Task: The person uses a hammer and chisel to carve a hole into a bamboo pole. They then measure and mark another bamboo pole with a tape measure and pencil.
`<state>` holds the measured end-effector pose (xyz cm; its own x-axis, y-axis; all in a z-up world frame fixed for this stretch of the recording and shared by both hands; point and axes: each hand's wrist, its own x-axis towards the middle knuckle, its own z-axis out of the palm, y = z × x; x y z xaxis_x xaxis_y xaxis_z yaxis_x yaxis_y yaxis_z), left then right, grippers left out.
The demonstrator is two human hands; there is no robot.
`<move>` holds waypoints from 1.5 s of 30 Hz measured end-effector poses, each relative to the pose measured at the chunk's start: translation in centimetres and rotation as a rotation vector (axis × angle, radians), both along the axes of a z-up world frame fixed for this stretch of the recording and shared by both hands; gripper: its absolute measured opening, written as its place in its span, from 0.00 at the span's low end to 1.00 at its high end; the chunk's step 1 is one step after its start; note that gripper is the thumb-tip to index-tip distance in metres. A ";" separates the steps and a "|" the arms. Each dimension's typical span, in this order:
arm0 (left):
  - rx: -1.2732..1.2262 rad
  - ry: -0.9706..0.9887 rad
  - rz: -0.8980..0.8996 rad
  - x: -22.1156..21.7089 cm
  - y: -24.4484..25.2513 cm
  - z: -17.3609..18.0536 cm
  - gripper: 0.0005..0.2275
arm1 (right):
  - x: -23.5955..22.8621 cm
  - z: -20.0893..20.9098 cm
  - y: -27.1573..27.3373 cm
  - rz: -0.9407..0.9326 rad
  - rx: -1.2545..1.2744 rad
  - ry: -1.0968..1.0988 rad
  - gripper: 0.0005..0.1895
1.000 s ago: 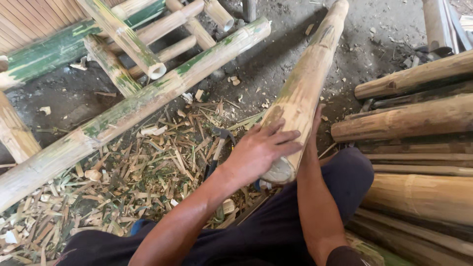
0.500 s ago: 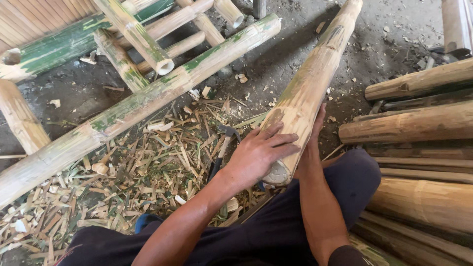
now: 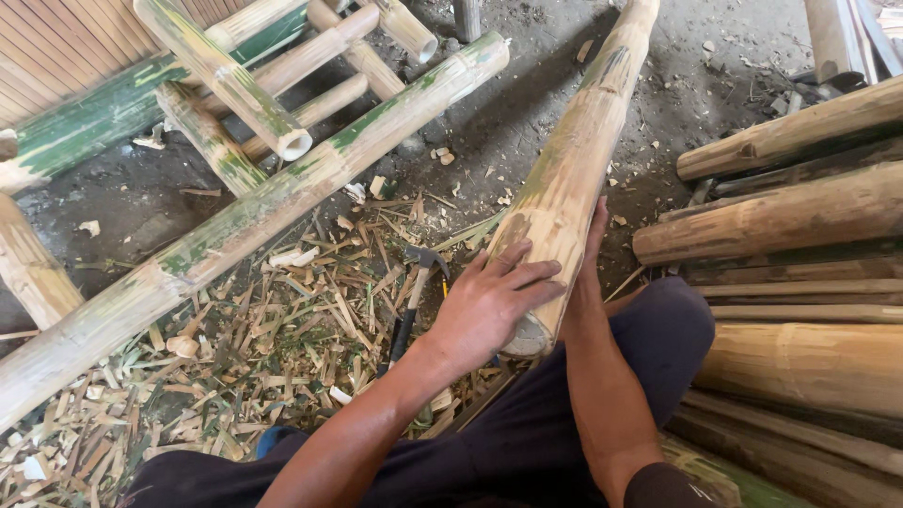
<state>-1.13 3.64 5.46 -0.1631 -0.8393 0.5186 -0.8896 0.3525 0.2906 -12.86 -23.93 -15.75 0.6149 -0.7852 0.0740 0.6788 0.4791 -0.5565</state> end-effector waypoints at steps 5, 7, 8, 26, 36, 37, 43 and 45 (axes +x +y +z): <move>0.007 -0.089 -0.011 -0.7 -0.3 0.2 0.17 | -0.4 -0.6 -0.2 -0.060 0.020 0.016 0.45; 0.005 -0.106 -0.029 -1.1 -0.4 0.2 0.17 | -0.6 -1.0 -0.4 -0.070 0.026 -0.005 0.43; 0.005 -0.113 -0.035 -1.3 -0.4 0.1 0.17 | -0.8 -1.3 -0.6 -0.082 0.020 0.015 0.43; 0.063 0.109 -0.013 -1.3 -0.6 -1.9 0.18 | -1.1 2.1 1.0 -0.070 0.011 0.093 0.46; 0.270 1.367 0.010 -3.1 -2.8 -3.6 0.35 | -1.0 6.9 4.0 0.080 0.135 -0.111 0.53; 0.402 1.018 0.099 -2.2 -2.7 -3.4 0.38 | -1.3 6.7 3.5 0.025 0.121 -0.022 0.52; 0.861 1.159 -0.412 6.7 -5.1 -4.3 0.51 | -1.1 6.5 0.4 0.019 0.167 0.340 0.47; 0.899 1.471 -0.368 7.2 -7.3 -6.2 0.48 | -0.8 6.8 0.4 0.007 0.117 0.366 0.45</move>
<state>6.08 -3.65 -0.72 -0.2577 -0.9523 -0.1637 0.3466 -0.2493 0.9043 -13.70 -23.50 -8.98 0.5898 -0.7706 -0.2414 0.4419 0.5582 -0.7023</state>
